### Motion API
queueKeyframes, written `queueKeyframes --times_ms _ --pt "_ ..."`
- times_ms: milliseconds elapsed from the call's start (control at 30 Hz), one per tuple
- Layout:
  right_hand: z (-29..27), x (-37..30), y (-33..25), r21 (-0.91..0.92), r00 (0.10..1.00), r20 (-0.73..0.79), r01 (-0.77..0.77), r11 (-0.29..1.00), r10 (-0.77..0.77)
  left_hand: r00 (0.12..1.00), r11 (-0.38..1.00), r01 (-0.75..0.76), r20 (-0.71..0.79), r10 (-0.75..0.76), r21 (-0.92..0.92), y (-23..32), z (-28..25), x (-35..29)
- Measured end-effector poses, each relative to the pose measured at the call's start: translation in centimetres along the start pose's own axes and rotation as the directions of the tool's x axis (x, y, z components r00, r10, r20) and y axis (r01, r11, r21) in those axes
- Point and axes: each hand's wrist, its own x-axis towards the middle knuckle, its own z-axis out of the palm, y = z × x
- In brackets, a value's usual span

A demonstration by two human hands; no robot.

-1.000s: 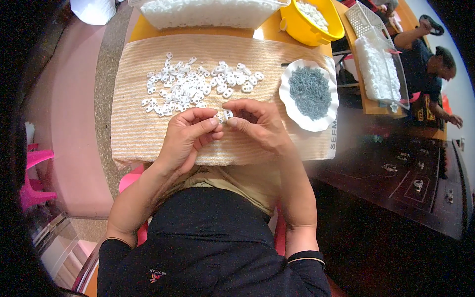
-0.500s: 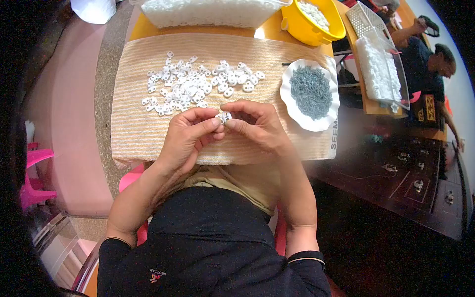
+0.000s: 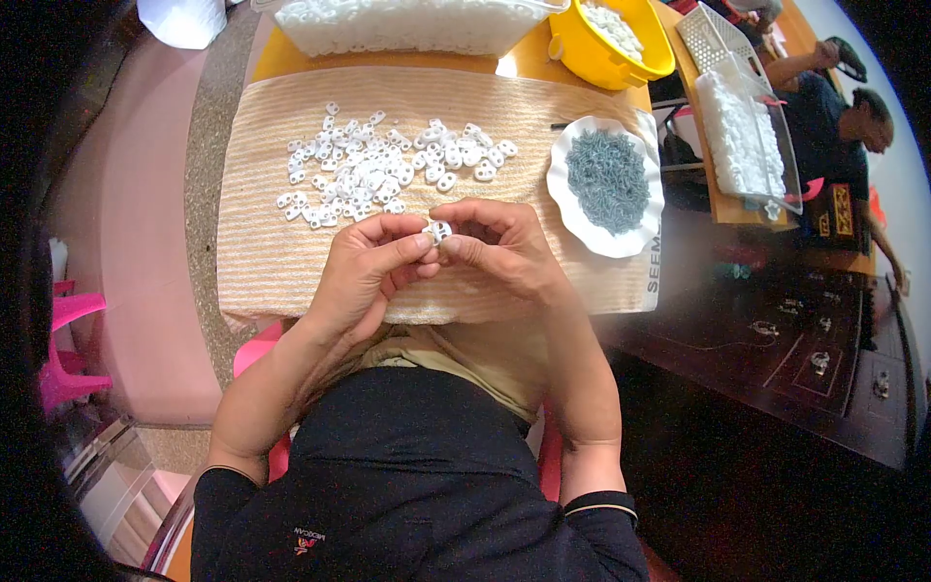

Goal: Assembling small white plastic ring-like parts with tiny grey inserts.

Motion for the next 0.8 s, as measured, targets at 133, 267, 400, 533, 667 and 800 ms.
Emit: queueKeyframes --times_ms 133,267,400,533,667,800 --pt "0.03 -0.02 -0.06 0.02 1.0 -0.004 0.008 1.0 -0.008 0.999 0.999 0.024 0.025 -0.023 -0.026 0.09 -0.06 -0.01" --pt "-0.01 -0.07 0.01 0.048 1.0 -0.006 0.022 0.999 -0.022 0.998 0.998 0.047 0.049 -0.045 -0.035 0.28 0.07 -0.17" --pt "-0.29 -0.23 0.15 0.126 0.998 0.034 0.049 0.991 -0.054 0.995 0.997 0.062 0.077 -0.058 -0.054 0.03 -0.01 -0.13" --pt "0.13 -0.46 -0.19 0.24 0.998 0.042 0.039 0.97 -0.051 0.992 0.996 0.056 0.118 -0.048 -0.071 -0.31 0.05 -0.23" --pt "0.41 -0.62 -0.14 0.262 0.998 0.031 0.049 0.964 -0.059 0.991 0.997 0.041 0.129 -0.032 -0.07 -0.44 0.24 -0.47" --pt "0.51 -0.66 -0.23 0.263 0.997 0.034 0.052 0.963 -0.063 0.987 0.997 0.03 0.159 -0.018 -0.075 -0.4 0.24 -0.51"
